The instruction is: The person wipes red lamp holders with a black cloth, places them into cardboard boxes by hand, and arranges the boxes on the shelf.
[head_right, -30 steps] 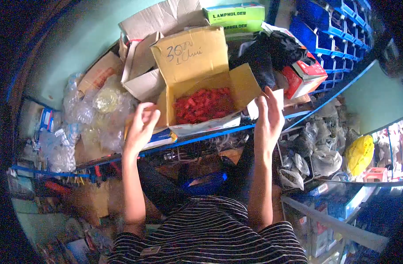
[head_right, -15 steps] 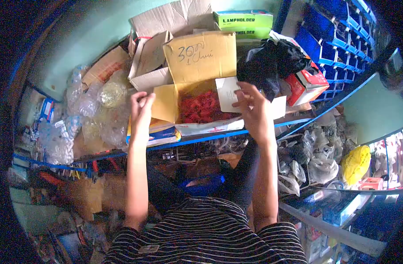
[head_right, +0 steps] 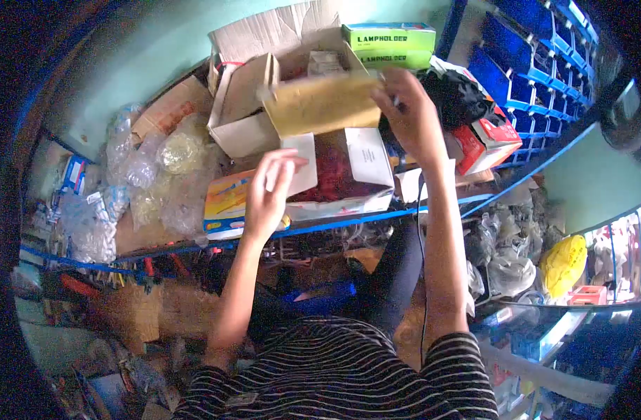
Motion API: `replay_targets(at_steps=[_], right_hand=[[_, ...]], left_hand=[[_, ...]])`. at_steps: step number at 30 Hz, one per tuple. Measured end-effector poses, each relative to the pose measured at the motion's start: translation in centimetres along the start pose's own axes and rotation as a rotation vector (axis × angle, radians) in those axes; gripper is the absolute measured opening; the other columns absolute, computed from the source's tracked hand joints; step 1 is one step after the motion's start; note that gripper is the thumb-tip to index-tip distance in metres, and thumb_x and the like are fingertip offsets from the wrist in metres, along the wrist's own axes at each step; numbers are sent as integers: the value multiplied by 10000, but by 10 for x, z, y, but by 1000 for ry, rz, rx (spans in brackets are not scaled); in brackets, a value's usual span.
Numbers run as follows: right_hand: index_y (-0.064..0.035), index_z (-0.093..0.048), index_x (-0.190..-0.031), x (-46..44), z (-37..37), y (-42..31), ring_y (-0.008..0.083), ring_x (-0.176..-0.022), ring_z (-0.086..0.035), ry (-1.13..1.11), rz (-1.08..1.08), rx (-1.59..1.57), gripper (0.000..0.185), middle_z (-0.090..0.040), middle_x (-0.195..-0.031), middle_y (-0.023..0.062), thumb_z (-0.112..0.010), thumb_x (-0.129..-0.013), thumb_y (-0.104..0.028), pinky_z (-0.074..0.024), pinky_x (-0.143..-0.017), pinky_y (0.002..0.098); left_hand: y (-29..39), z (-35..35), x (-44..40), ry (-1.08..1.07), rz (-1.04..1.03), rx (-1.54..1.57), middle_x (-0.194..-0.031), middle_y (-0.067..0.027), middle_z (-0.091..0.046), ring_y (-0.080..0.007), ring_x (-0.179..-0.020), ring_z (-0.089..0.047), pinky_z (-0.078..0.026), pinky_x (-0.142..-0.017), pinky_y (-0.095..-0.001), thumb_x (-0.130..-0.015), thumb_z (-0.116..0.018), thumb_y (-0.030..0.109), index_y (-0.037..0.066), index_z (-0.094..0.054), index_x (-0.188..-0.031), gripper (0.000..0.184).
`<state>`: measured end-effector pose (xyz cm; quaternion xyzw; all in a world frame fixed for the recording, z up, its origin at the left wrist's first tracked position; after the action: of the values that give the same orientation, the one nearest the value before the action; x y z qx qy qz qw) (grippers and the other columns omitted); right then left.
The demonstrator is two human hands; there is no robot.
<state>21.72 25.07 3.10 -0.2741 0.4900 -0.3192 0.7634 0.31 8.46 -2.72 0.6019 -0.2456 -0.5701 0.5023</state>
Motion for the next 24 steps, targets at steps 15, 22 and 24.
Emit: replay_targets(at_steps=[15,22,24], right_hand=[[-6,-630,-1015,145,-5,-3,238,-979,-633,208,-114,117,264,-659,-1082,124,-786,-807,-48,-512,-858,361],[-25,-645,-1158,146,-11,-8,215,-894,-625,229,-193,38,362,-652,-1018,115,-770,-819,-40,-513,-799,323],[-37,-666,-1179,140,-9,-17,200,-863,-620,222,-169,65,365,-657,-1008,111,-765,-828,-42,-512,-769,308]], left_hand=[[-11,23,28,45,-18,-204,-1212,-128,-641,-185,-1027,-648,-521,-876,-320,-944,-684,122,32,-690,-1105,185],[2,20,36,12,-183,-462,-1264,-132,-640,-271,-1041,-672,-544,-882,-360,-878,-726,56,65,-744,-1110,233],[0,22,28,-43,-245,-478,-1218,-124,-671,-272,-1038,-676,-550,-873,-361,-859,-737,44,70,-744,-1112,254]])
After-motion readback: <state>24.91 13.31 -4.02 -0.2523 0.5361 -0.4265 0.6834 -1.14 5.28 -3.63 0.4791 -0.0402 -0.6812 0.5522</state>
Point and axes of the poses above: each hand's wrist, its own x-axis away from the middle knuckle, its own z-axis out of the back of the hand, y = z × x, the point moved 5 cm from there along -x, towards the middle knuckle
